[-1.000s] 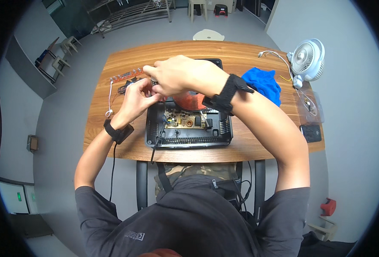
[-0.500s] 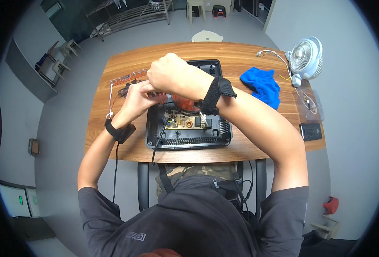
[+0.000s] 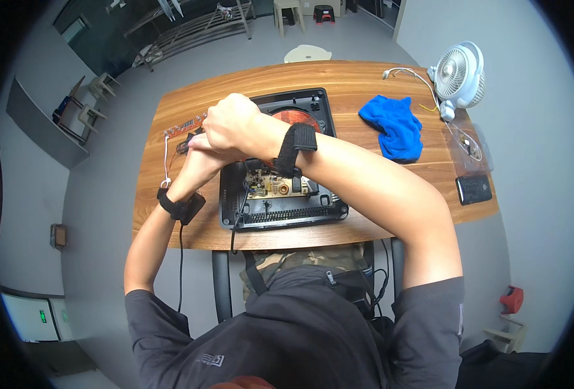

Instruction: The person assembles a small electronic device on a wooden table. They use a screwdriver to tighten screws on a circuit board, place a copper-colored circular component, and attach a small fan. The person also wipes the fan with a blue cloth.

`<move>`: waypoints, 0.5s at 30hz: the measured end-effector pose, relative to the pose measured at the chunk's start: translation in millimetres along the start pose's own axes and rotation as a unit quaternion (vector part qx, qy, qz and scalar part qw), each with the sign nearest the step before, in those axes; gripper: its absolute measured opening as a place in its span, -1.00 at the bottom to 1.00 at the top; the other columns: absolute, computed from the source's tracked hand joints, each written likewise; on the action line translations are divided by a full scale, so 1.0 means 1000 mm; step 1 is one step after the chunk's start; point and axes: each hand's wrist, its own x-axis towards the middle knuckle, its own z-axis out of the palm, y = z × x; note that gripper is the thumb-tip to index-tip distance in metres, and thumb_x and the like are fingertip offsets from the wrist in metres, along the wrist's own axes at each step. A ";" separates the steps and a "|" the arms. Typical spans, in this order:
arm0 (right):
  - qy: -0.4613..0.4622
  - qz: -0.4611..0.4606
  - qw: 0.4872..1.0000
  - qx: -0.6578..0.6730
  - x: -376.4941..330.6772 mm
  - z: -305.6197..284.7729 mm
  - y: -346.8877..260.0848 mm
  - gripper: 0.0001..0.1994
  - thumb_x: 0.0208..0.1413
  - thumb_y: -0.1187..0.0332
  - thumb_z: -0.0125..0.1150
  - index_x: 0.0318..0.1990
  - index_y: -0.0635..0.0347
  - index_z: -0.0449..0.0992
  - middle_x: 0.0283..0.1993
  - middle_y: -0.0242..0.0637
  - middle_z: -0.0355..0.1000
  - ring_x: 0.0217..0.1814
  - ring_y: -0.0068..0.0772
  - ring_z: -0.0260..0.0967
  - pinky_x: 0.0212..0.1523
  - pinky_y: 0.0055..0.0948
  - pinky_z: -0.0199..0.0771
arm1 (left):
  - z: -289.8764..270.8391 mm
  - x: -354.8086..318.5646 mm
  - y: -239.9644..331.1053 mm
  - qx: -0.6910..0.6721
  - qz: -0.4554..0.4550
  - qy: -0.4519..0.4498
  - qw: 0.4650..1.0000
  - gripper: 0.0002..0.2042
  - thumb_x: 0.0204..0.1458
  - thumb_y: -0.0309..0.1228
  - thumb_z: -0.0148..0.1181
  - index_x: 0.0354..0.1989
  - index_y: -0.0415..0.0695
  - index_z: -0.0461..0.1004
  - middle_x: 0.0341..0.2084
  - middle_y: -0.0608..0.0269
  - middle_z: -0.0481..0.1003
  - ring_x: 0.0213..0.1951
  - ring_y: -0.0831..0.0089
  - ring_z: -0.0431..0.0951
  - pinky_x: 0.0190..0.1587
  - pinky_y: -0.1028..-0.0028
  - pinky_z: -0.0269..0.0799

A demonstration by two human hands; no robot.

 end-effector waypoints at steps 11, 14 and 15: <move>0.094 -0.097 0.991 0.010 0.000 0.019 0.016 -0.55 0.34 0.04 0.11 -0.44 0.25 0.55 -0.59 -0.10 0.50 -0.50 0.05 0.56 -0.43 -0.11 0.60 | 0.000 -0.001 0.000 -0.093 -0.061 0.002 0.994 -0.81 -0.07 -0.42 0.49 -0.32 -0.26 0.69 -0.47 0.20 0.68 -0.39 0.60 0.61 -0.31 0.47 0.51; 0.054 -0.060 0.996 -0.024 0.005 0.018 0.008 -0.50 0.33 0.02 0.07 -0.52 0.20 0.65 -0.49 -0.13 0.60 -0.40 -0.01 0.63 -0.36 -0.10 0.63 | -0.001 0.003 0.015 -0.050 -0.076 0.006 0.996 -0.80 -0.07 -0.41 0.50 -0.32 -0.25 0.70 -0.45 0.21 0.70 -0.34 0.59 0.65 -0.29 0.47 0.54; 0.073 -0.020 0.997 -0.022 0.006 0.020 0.003 -0.49 0.33 0.02 0.06 -0.54 0.17 0.66 -0.50 -0.15 0.60 -0.40 -0.03 0.64 -0.36 -0.08 0.63 | -0.002 0.005 0.010 -0.025 -0.076 0.013 0.997 -0.80 -0.08 -0.40 0.51 -0.32 -0.26 0.70 -0.45 0.21 0.70 -0.33 0.58 0.66 -0.28 0.47 0.55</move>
